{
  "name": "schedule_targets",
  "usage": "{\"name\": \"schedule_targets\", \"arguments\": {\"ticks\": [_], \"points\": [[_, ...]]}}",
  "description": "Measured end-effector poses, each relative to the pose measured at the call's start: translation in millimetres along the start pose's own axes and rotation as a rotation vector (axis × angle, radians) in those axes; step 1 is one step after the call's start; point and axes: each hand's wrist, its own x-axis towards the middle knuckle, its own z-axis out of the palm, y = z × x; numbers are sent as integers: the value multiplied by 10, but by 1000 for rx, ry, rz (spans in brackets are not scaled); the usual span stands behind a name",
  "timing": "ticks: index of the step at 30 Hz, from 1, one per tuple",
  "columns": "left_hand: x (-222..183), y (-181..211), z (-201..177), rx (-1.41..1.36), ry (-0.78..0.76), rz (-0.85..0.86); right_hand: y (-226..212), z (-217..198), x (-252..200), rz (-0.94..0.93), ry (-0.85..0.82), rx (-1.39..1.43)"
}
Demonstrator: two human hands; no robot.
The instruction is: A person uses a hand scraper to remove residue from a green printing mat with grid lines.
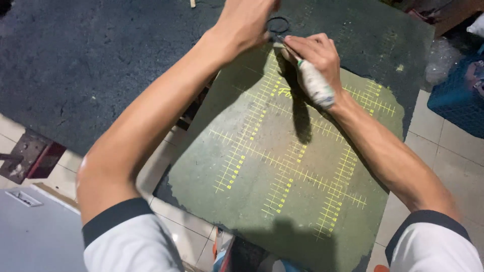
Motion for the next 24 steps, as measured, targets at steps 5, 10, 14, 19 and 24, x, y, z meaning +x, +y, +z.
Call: {"name": "schedule_targets", "arguments": {"ticks": [5,10,14,19,24], "points": [[-527,353,-483,-337,-71,-166,-9,-111,128,241,89,455],[-695,521,-334,-334,-12,-169,-19,-395,168,324,120,469],[-563,641,-520,-473,100,-39,-4,-598,141,233,58,442],[-217,1065,-730,-524,164,-89,50,-801,139,87,11,357],[88,1175,-660,-449,272,-90,116,-1052,72,61,-74,414]]}}
